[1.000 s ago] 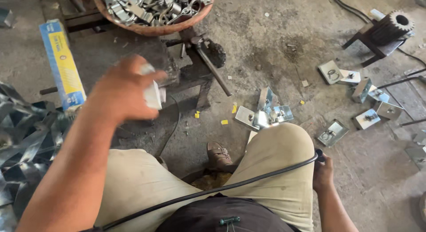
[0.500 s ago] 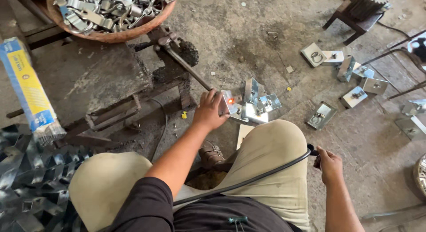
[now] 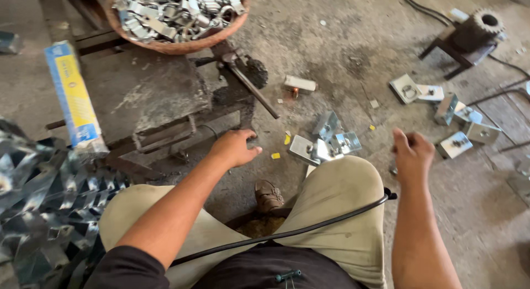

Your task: The person sits on the floor and repeatedly welds small metal rings onto rectangular metal plates using a handheld welding torch. They pick up plates from a stack, attach a ring, weld it in place, and then set the finished piece aside.

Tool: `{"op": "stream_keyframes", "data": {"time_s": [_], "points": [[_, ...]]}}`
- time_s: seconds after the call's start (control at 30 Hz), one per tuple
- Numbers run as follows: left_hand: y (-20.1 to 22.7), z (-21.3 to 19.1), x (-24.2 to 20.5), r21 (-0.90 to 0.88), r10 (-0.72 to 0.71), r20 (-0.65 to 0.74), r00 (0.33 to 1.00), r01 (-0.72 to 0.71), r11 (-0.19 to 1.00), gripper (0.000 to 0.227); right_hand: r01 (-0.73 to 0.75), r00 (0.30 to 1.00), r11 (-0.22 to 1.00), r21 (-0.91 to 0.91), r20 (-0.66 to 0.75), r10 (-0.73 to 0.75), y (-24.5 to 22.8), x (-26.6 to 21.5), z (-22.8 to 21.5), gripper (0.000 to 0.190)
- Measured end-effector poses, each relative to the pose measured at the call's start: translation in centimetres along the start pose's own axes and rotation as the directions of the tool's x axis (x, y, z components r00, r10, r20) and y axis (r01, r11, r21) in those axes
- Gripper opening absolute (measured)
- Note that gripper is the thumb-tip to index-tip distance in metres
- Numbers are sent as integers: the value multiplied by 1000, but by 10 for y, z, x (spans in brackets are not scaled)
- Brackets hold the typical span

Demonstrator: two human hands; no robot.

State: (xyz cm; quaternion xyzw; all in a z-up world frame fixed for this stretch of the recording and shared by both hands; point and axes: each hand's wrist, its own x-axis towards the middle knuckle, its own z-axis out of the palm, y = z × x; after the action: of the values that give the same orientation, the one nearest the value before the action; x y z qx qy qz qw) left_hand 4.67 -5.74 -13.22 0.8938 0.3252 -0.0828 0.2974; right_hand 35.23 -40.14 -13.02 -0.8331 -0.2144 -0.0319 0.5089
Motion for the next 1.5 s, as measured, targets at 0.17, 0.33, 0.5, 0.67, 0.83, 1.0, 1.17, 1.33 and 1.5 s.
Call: {"op": "stream_keyframes", "data": {"time_s": [0.17, 0.33, 0.5, 0.67, 0.83, 1.0, 1.17, 1.33, 1.5], "points": [[-19, -58, -56, -182, -9, -184, 983, -25, 983, 57, 182, 943, 957, 226, 235, -235, -157, -11, 71, 18], [-50, -113, -118, -273, -35, -454, 890, -101, 957, 53, 775, 392, 494, 393, 313, -865, -285, -90, 62, 21], [-104, -181, -185, -244, -231, -692, 684, 79, 966, 48, 607, -153, 265, 749, 438, -886, -332, -134, 74, 11], [-183, -232, -227, -139, -204, -950, 238, 265, 954, 34, 280, -482, 488, 826, 561, -673, -319, -145, 79, 13], [-269, -239, -211, -7, -217, -938, 269, 612, 790, 50, -17, -556, 577, 817, 472, -684, -388, -157, 86, 23], [-316, -237, -194, 52, -260, -920, 294, 748, 662, 32, 242, -105, 114, 964, 142, -984, -403, -141, 113, 26], [-268, -271, -208, -43, -184, -955, 232, 505, 862, 21, 299, 383, 596, 745, 479, -790, -313, -101, 195, 32], [-192, -265, -231, -619, -450, -784, 428, -487, 616, 18, 56, 669, 801, 596, 573, -473, -222, -68, 301, 24], [-141, -208, -175, -862, -434, -505, 746, -462, 209, 21, -1, 648, 840, 543, 640, -413, -166, -54, 332, 22]]}}
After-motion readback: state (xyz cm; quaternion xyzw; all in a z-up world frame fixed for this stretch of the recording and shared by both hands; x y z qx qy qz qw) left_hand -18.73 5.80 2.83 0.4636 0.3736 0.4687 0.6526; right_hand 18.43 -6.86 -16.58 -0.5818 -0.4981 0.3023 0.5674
